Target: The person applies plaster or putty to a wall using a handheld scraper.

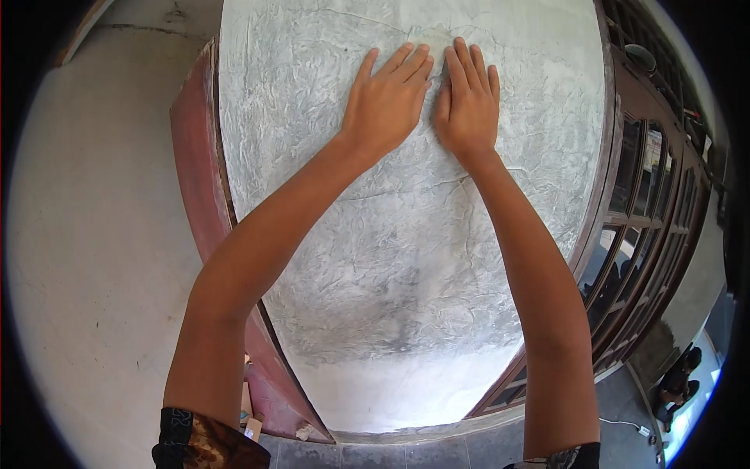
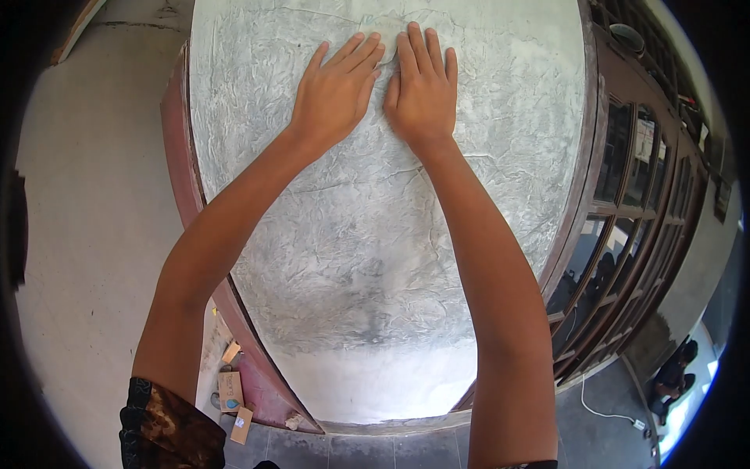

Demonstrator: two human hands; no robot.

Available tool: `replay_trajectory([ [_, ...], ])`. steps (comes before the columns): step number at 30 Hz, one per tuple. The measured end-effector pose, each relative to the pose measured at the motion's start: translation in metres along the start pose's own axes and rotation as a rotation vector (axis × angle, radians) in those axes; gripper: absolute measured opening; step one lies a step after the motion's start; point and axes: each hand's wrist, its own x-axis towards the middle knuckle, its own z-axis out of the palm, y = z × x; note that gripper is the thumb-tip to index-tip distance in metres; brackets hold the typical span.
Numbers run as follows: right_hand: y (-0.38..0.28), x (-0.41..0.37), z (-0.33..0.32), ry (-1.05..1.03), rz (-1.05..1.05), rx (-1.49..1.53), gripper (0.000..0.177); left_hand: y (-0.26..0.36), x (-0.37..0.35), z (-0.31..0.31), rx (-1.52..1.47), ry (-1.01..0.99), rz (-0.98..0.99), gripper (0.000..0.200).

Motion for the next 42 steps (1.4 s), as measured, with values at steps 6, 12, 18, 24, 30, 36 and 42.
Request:
replay_trajectory([
  [6, 0.0, 0.0, 0.002, 0.009, 0.025, -0.024, 0.053, -0.037, 0.056, 0.017, -0.038, 0.075, -0.025, 0.031],
  [12, 0.003, -0.003, 0.001, 0.013, 0.016, 0.021, 0.052, 0.002, -0.001, 0.003, 0.034, -0.024, 0.029, 0.034],
  [18, 0.0, 0.001, 0.001, 0.036, 0.024, 0.074, 0.053, -0.025, 0.08, 0.01, -0.035, -0.065, -0.106, 0.039],
  [24, 0.006, -0.004, -0.002, 0.0, 0.012, 0.128, 0.057, 0.004, -0.003, 0.002, -0.021, -0.046, 0.03, 0.038],
  [30, 0.008, 0.031, -0.005, -0.017, -0.01, 0.297, 0.071, -0.026, 0.061, 0.03, 0.044, -0.06, 0.078, 0.039],
  [36, 0.026, 0.083, -0.007, -0.125, -0.049, 0.166, 0.058, -0.083, 0.069, 0.0, -0.329, -0.266, 0.182, 0.057],
  [42, 0.002, 0.093, 0.008, -0.09, -0.063, -0.005, 0.032, -0.108, 0.04, -0.017, -0.156, -0.16, 0.199, 0.061],
])
